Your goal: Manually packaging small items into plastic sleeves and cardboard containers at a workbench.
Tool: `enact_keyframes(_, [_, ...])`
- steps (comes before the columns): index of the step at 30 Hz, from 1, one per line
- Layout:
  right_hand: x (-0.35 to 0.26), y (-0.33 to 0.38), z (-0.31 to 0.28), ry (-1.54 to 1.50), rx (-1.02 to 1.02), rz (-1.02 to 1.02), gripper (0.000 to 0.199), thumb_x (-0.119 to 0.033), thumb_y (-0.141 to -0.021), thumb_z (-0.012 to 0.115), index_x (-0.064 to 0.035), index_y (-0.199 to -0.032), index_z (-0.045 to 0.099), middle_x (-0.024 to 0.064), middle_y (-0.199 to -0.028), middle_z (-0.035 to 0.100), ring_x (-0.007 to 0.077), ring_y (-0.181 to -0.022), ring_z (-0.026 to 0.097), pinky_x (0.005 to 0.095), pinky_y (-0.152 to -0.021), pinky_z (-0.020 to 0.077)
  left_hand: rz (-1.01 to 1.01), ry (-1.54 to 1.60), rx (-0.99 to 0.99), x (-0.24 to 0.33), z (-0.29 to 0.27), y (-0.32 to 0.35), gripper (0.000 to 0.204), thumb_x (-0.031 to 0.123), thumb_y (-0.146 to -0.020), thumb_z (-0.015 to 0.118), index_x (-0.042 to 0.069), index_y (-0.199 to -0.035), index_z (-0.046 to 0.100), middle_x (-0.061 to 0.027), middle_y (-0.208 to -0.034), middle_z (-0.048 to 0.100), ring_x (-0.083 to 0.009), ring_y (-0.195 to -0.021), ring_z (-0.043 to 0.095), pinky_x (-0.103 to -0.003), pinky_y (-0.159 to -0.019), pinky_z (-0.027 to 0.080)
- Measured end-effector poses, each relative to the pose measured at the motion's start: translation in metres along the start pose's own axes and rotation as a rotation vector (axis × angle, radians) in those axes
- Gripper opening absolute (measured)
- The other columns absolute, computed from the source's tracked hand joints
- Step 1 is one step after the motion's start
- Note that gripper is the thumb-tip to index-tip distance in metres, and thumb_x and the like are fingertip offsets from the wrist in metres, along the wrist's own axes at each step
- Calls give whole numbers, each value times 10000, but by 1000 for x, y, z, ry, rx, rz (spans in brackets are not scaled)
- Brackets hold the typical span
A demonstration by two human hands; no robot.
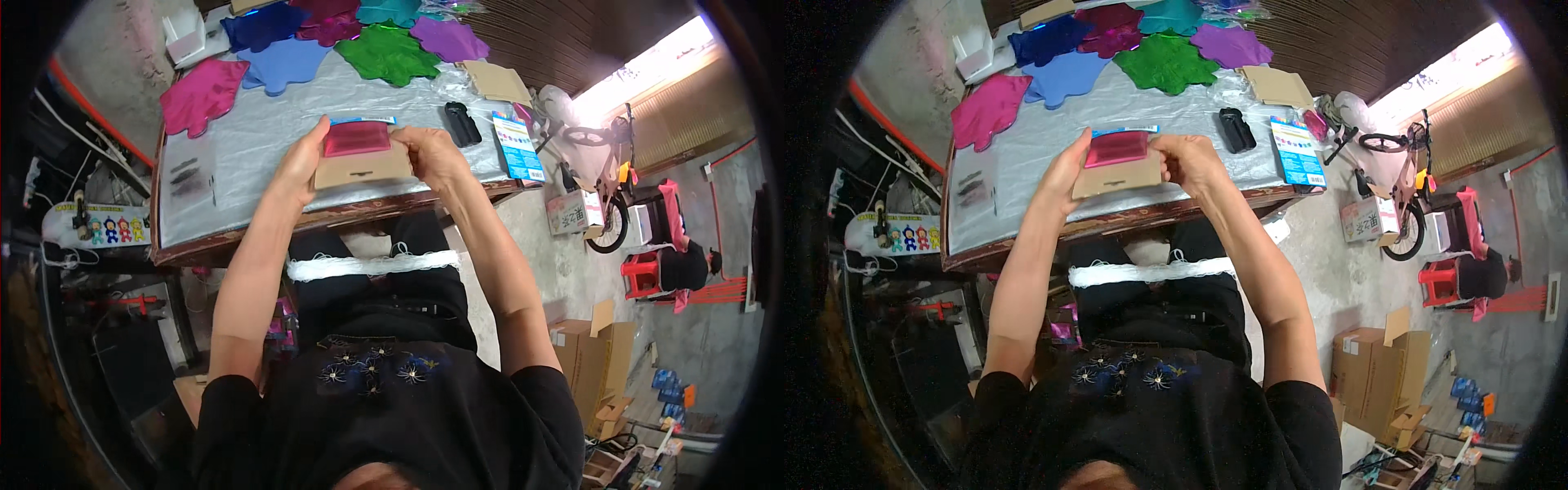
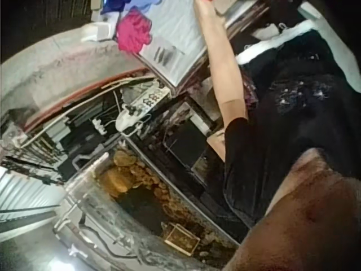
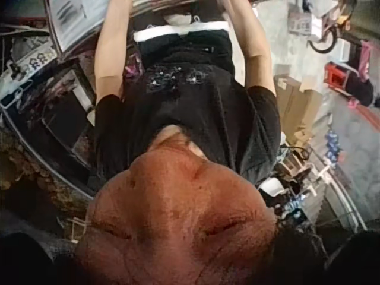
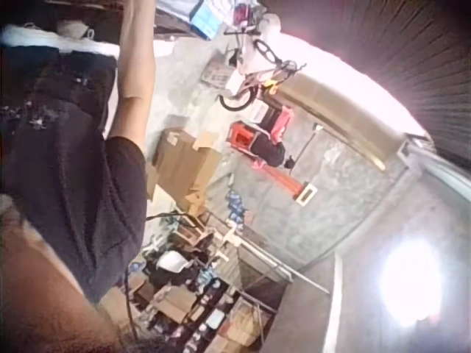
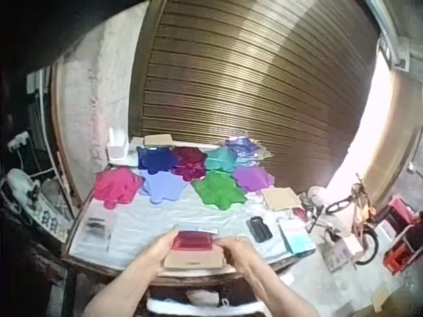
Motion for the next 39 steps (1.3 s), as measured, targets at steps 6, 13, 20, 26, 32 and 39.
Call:
enact_keyframes(6, [17,-15,-10,-207,44,122,114,-164,-811,689,-59,-776,661,9,-670,602,112,-583,548,246,-480,389,-94,8,69,-4,-14,3,429,440,-1010,481,47,-1079,640,-80,-917,672,-165,-773,638,-316,-646,513])
enact_keyframes(13, [-3,5,0,-23,-14,69,115,-177,-831,693,-74,-786,667,-4,-666,591,112,-573,534,264,-493,397,63,-232,308,0,-8,27,303,348,-951,570,68,-1018,666,-57,-906,665,-144,-758,606,-303,-605,475])
enact_keyframes(20, [-3,3,-11,7,-137,29,124,-172,-851,689,-62,-797,675,13,-680,609,128,-553,544,273,-504,439,74,-306,356,-6,15,35,272,301,-937,616,56,-1038,678,-64,-944,676,-140,-741,623,-274,-605,488])
enact_keyframes(26, [-9,13,-18,-59,-173,-72,126,-160,-857,691,-66,-779,662,17,-694,614,114,-580,562,261,-521,449,174,-315,299,-3,36,41,299,302,-982,547,28,-1026,660,-56,-941,676,-129,-834,624,-302,-689,505])
enact_keyframes(32, [-5,38,-28,-18,-218,-259,147,-153,-899,678,-52,-792,670,9,-737,639,89,-612,578,235,-553,454,266,-213,216,-4,59,55,312,312,-1017,538,20,-1038,644,-57,-973,678,-116,-861,633,-296,-751,516])
enact_keyframes(39, [13,61,-27,264,-101,-265,194,-146,-930,674,-9,-795,681,-46,-680,603,18,-601,498,214,-505,370,424,-326,257,-27,40,42,234,270,-992,606,38,-1011,628,-31,-994,673,-86,-884,625,-270,-814,505])
Point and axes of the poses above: each hand's wrist, its own y-axis away from the middle knuckle, its own z-axis out of the palm, x = y × z, the point moved 7 cm from there along -y, towards the middle knuckle
